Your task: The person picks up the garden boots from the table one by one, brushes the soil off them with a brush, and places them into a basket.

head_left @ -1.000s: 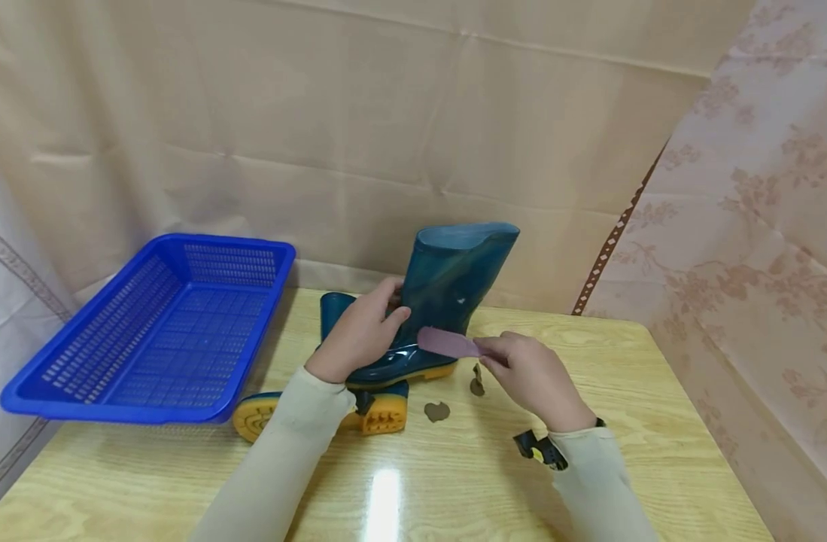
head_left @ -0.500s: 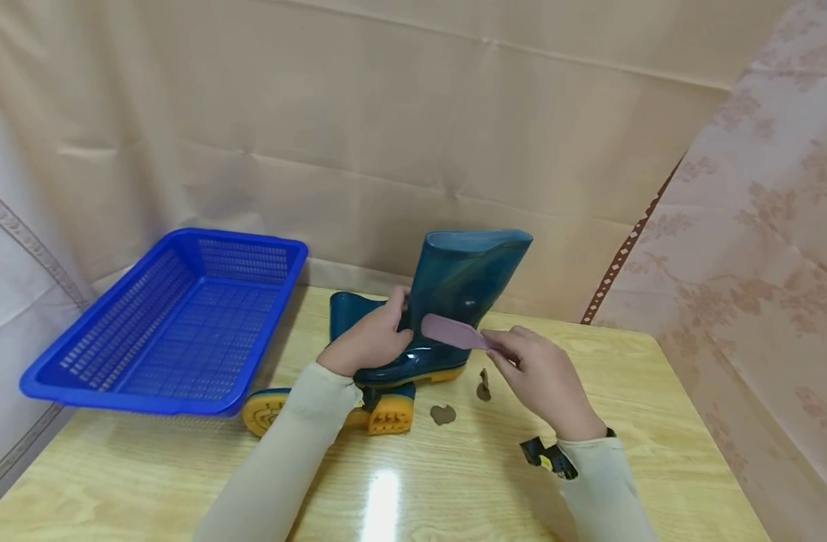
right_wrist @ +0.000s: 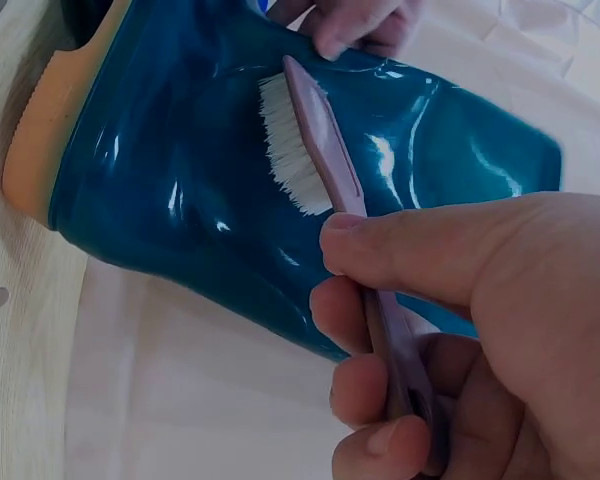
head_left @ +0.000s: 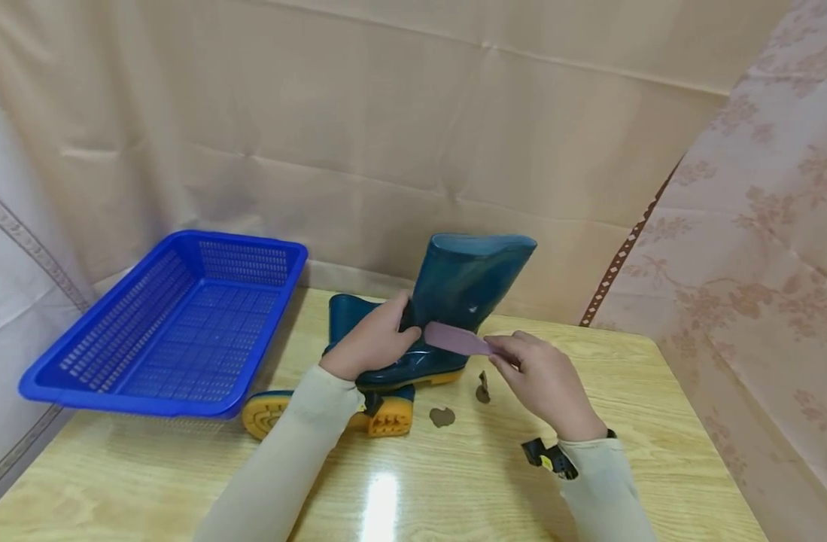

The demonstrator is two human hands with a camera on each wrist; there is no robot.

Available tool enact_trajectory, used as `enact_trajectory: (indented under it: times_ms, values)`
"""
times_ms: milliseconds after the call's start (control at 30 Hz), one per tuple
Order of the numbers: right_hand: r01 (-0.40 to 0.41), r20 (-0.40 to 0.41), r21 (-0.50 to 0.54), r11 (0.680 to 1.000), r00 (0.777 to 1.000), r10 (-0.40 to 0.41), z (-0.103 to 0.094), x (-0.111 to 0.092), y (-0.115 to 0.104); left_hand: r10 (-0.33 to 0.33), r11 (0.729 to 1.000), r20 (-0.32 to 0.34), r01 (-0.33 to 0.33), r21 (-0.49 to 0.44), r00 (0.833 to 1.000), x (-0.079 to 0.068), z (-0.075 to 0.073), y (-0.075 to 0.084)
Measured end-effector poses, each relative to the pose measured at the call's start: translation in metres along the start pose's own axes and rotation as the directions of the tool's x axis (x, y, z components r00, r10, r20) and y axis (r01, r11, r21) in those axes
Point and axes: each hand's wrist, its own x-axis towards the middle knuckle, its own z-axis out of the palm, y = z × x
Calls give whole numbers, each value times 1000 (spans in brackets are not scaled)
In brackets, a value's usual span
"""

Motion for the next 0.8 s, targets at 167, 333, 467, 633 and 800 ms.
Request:
enact_trajectory:
  times_ms: [167, 333, 467, 633, 800]
  values:
    - [-70, 86, -3, 998, 994, 70, 0, 1, 2, -37, 999, -58, 38, 7, 998, -2, -1, 2]
    - [-131, 169, 19, 991, 977, 126, -1, 0, 3, -70, 997, -92, 71, 10, 993, -2, -2, 4]
    - [-158, 200, 18, 987, 968, 151, -3, -1, 4, -85, 996, -133, 87, 13, 987, -1, -2, 4]
    - [-110, 110, 9, 994, 988, 108, -6, -1, 2, -48, 997, -181, 57, 49, 982, -3, -2, 3]
    - [-37, -41, 55, 998, 998, 39, -7, -1, -5, -24, 997, -195, 38, 68, 981, -4, -3, 5]
